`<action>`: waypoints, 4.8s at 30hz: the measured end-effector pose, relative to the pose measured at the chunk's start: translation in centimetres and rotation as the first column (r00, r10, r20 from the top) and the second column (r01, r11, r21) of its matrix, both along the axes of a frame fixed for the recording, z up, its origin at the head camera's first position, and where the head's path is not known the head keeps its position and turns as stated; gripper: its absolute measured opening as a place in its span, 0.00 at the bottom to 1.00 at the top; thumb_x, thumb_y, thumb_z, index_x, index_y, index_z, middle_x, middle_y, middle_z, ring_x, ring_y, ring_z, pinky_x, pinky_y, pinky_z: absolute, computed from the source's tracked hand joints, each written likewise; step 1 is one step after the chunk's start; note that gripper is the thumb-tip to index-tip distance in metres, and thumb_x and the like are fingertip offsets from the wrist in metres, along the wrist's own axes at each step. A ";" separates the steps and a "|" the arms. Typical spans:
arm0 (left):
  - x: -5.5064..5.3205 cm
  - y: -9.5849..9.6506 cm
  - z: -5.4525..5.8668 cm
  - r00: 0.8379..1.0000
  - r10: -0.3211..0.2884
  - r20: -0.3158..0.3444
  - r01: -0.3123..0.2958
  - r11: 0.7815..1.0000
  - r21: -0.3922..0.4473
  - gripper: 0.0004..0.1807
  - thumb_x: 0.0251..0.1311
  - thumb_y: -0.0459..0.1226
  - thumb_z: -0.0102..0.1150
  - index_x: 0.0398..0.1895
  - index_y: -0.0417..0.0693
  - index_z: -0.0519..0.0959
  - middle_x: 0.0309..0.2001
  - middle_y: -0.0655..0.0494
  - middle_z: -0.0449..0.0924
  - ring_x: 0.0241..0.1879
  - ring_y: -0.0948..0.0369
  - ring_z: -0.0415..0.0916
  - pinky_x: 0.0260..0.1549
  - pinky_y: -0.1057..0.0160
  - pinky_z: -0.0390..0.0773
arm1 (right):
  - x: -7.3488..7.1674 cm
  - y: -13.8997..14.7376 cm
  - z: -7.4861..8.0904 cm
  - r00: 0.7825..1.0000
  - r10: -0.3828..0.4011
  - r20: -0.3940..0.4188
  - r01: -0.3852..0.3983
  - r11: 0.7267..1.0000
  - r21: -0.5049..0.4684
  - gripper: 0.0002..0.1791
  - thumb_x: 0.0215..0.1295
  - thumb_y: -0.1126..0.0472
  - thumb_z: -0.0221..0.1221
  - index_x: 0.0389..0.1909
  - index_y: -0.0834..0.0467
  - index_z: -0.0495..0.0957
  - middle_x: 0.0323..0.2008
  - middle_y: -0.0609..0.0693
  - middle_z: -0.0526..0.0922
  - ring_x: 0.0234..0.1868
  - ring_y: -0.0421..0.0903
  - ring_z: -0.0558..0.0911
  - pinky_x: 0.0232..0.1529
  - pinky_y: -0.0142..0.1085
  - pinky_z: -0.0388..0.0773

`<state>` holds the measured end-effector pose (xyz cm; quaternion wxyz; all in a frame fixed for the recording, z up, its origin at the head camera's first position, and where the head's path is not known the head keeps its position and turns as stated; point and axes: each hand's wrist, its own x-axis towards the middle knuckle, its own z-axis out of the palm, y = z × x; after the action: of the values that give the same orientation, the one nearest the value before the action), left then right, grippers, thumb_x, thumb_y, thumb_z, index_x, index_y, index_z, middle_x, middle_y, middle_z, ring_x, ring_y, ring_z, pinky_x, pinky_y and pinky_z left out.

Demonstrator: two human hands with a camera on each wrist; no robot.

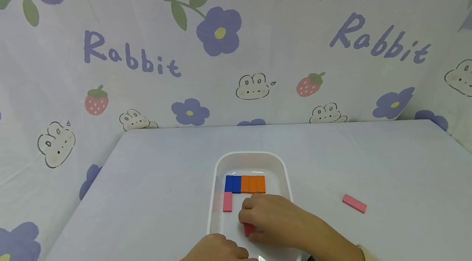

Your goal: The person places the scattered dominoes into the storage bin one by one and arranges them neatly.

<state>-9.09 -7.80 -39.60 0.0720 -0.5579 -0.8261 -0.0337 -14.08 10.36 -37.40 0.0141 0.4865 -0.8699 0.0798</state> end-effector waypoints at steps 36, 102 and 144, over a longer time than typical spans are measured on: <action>0.3 0.1 -0.2 0.996 -0.007 -0.092 0.017 0.994 0.106 0.09 0.46 0.48 0.59 0.26 0.62 0.69 0.14 0.70 0.51 0.12 0.73 0.47 0.12 0.77 0.47 | 2.4 0.4 2.6 0.947 -0.022 0.320 -0.004 0.997 0.079 0.09 0.52 0.54 0.62 0.37 0.47 0.80 0.32 0.34 0.74 0.31 0.32 0.73 0.35 0.28 0.72; 0.1 -0.1 0.1 0.994 -0.037 -0.102 0.042 0.998 0.040 0.10 0.45 0.48 0.60 0.30 0.62 0.71 0.16 0.72 0.63 0.13 0.75 0.55 0.16 0.80 0.55 | 1.3 0.5 0.4 0.995 0.016 0.097 -0.023 0.997 0.074 0.19 0.50 0.51 0.63 0.46 0.45 0.74 0.59 0.50 0.67 0.56 0.45 0.69 0.51 0.40 0.69; 0.3 -0.4 0.1 0.995 -0.021 -0.099 0.022 1.000 0.019 0.09 0.44 0.47 0.61 0.25 0.63 0.70 0.15 0.72 0.59 0.12 0.74 0.45 0.12 0.78 0.47 | -0.6 10.1 7.7 0.817 -0.508 0.274 0.491 0.861 0.131 0.19 0.49 0.53 0.65 0.44 0.48 0.76 0.42 0.43 0.78 0.42 0.44 0.76 0.40 0.43 0.75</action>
<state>-8.78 -8.16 -39.47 0.1177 -0.5670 -0.8151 -0.0151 -14.64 20.47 -29.66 -0.1105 0.2237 -0.9606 0.1221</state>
